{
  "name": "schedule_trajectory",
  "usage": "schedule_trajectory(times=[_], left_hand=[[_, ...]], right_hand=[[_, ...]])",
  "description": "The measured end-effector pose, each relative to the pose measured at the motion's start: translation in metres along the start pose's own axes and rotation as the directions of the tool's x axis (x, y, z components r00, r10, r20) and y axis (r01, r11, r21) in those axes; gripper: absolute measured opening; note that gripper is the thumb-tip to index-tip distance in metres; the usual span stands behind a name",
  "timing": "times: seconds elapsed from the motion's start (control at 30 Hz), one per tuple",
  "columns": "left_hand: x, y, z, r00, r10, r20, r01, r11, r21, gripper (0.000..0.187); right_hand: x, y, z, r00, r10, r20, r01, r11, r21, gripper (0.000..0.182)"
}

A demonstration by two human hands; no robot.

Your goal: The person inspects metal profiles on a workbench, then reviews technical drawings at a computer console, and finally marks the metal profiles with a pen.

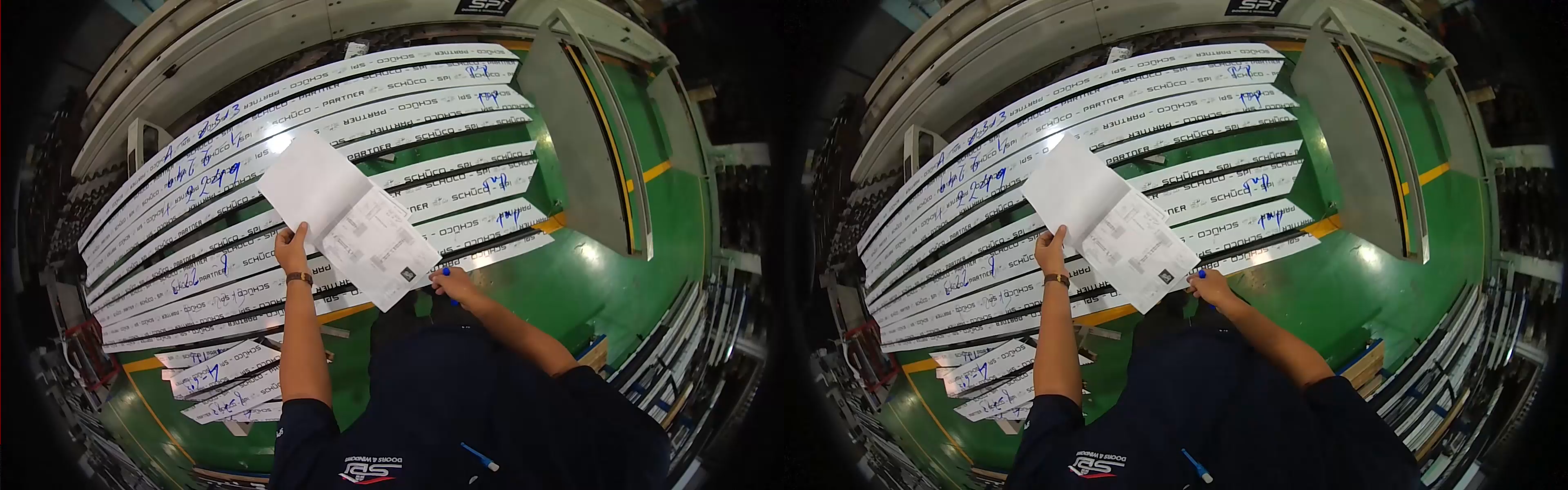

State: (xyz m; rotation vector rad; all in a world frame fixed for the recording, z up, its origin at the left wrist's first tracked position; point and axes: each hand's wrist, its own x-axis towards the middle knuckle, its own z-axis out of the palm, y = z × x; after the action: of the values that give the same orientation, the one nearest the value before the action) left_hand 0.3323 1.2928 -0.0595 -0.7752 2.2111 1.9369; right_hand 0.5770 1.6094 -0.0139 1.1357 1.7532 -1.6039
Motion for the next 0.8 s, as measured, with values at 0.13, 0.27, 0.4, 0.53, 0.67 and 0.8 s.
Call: schedule_trajectory(times=[0.13,0.27,0.4,0.53,0.67,0.8], left_hand=[[-0.018,-0.008,-0.002,0.95,0.312,-0.035,-0.297,0.929,0.219,0.027],[-0.083,0.025,0.0,0.682,0.625,0.38,-0.73,0.542,0.416,0.022],[-0.11,0.021,0.004,0.434,0.518,0.737,-0.892,0.132,0.433,0.025],[-0.111,0.018,0.005,0.516,0.414,0.75,-0.854,0.192,0.483,0.029],[-0.096,0.028,0.008,0.511,0.512,0.691,-0.859,0.273,0.433,0.042],[-0.053,0.024,0.025,0.612,0.574,0.543,-0.786,0.365,0.5,0.055]], right_hand=[[0.032,0.022,0.019,0.983,-0.166,-0.079,0.096,0.832,-0.546,0.037],[0.034,0.012,0.016,0.978,-0.205,-0.039,0.131,0.751,-0.648,0.04],[0.028,0.003,0.007,0.988,-0.145,0.046,0.149,0.858,-0.491,0.042],[0.026,-0.008,0.003,0.984,-0.172,0.041,0.176,0.922,-0.344,0.042],[0.021,-0.006,-0.004,0.997,-0.078,-0.021,0.074,0.984,-0.161,0.04],[0.019,-0.005,-0.008,0.996,-0.084,0.0,0.083,0.988,0.129,0.042]])
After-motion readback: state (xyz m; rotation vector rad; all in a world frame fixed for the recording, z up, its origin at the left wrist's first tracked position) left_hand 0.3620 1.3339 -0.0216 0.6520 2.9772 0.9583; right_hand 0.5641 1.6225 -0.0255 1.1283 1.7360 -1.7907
